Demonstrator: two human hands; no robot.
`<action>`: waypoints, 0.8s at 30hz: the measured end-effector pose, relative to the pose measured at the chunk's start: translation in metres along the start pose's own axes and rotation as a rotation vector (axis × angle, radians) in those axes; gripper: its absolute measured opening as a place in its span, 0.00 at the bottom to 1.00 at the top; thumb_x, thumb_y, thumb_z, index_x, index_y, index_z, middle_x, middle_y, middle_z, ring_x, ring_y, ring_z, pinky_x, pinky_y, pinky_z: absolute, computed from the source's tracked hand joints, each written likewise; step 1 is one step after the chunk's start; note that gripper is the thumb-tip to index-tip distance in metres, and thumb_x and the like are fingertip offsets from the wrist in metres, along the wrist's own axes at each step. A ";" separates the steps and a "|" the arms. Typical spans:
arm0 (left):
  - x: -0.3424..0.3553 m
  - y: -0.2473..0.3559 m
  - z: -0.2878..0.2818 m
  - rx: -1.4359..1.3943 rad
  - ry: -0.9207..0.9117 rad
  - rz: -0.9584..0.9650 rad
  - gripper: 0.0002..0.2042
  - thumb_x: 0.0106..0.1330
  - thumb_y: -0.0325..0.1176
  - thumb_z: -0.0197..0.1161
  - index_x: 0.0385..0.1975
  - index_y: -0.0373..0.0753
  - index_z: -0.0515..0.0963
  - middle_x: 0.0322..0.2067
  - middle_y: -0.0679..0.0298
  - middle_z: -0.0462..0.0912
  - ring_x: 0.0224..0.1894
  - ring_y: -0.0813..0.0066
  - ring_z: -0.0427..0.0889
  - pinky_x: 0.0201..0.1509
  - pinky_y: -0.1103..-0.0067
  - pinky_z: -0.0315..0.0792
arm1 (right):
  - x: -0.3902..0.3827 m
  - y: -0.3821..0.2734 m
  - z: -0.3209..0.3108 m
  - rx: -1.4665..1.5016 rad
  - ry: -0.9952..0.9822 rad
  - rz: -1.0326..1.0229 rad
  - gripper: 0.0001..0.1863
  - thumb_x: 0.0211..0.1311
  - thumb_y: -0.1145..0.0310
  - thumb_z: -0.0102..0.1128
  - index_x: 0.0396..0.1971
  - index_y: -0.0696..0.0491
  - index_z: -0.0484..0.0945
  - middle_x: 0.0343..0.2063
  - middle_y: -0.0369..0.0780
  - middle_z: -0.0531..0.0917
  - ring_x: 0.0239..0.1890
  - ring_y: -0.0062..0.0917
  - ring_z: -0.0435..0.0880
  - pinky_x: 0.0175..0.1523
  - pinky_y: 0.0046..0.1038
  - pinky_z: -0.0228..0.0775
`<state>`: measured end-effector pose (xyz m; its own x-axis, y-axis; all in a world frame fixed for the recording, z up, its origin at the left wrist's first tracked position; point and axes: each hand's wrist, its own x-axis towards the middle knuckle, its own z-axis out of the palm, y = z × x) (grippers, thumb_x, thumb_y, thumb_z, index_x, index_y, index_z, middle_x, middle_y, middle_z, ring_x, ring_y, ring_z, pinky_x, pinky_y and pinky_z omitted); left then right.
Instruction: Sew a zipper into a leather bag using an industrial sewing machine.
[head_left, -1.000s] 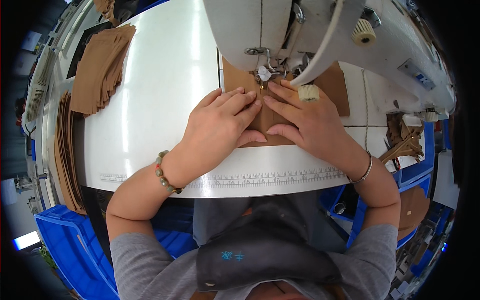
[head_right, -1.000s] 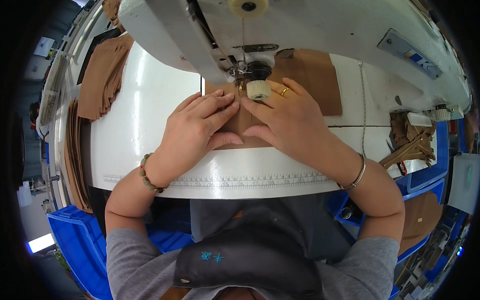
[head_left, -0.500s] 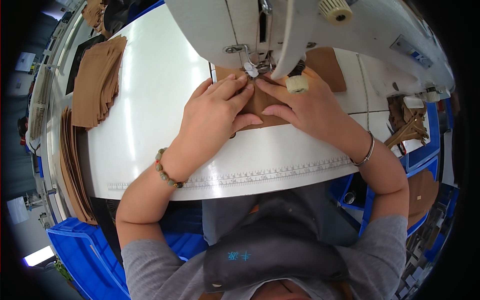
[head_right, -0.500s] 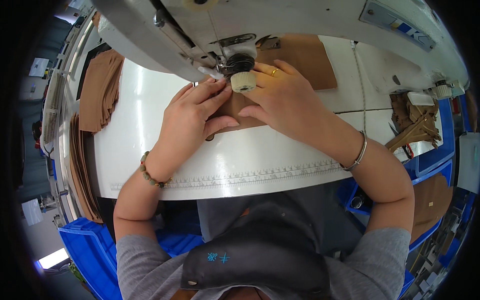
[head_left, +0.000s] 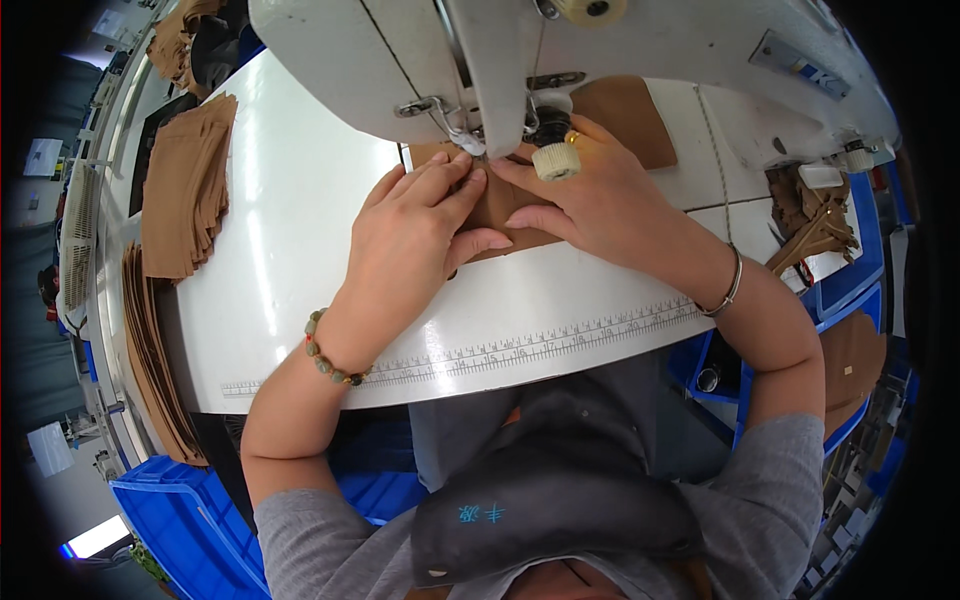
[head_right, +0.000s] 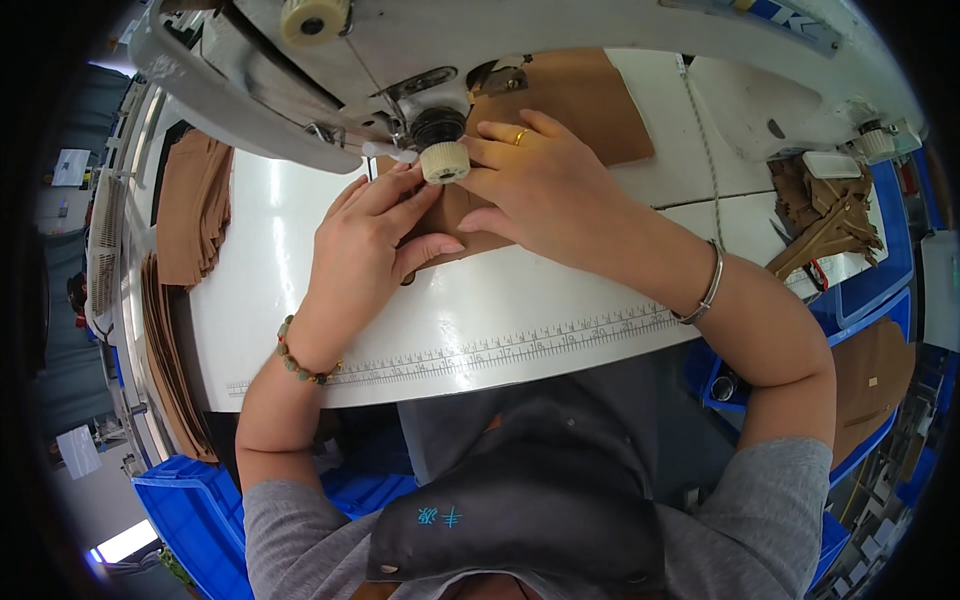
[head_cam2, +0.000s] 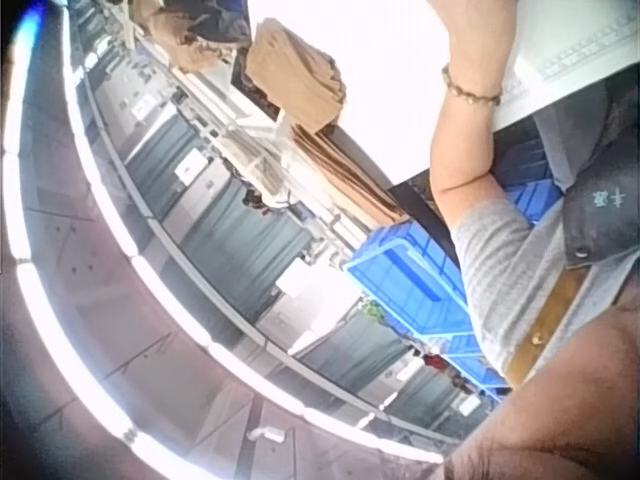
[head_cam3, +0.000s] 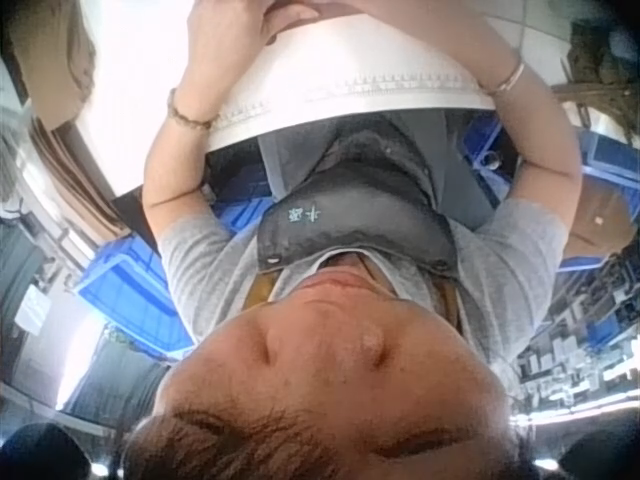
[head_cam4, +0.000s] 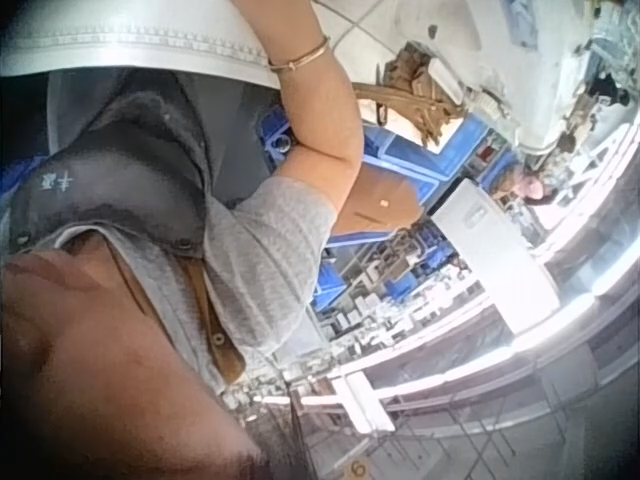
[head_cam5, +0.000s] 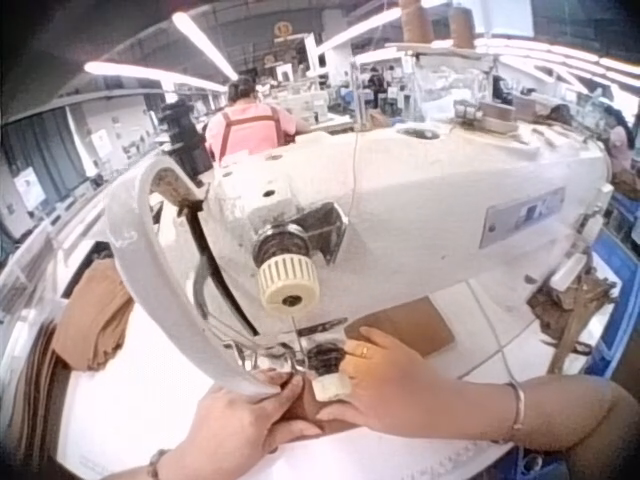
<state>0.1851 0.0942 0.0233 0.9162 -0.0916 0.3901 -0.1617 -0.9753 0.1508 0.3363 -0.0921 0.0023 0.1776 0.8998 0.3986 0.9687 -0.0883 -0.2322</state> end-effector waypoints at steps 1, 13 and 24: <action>0.000 0.000 0.000 -0.009 0.002 -0.002 0.29 0.52 0.52 0.75 0.46 0.33 0.88 0.49 0.58 0.87 0.52 0.57 0.86 0.59 0.69 0.78 | 0.000 0.000 0.000 0.006 -0.004 0.007 0.24 0.60 0.54 0.72 0.53 0.50 0.84 0.58 0.39 0.84 0.65 0.34 0.79 0.72 0.47 0.66; -0.005 0.000 0.000 0.174 0.030 -0.056 0.24 0.64 0.50 0.70 0.51 0.37 0.87 0.55 0.60 0.86 0.62 0.58 0.82 0.67 0.61 0.73 | -0.002 -0.008 -0.029 -0.348 -0.121 0.137 0.23 0.68 0.52 0.63 0.46 0.60 0.85 0.44 0.46 0.88 0.55 0.37 0.85 0.73 0.40 0.62; -0.015 0.002 -0.005 -0.073 -0.076 -0.069 0.33 0.56 0.48 0.76 0.60 0.35 0.81 0.60 0.58 0.83 0.63 0.55 0.81 0.64 0.68 0.78 | -0.025 -0.063 -0.037 -0.081 -0.175 -0.139 0.17 0.59 0.61 0.71 0.41 0.59 0.87 0.44 0.45 0.89 0.49 0.35 0.88 0.68 0.46 0.72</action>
<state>0.1689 0.0946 0.0221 0.9508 -0.0425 0.3068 -0.1209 -0.9628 0.2415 0.2776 -0.1244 0.0396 0.0156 0.9653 0.2605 0.9937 0.0140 -0.1113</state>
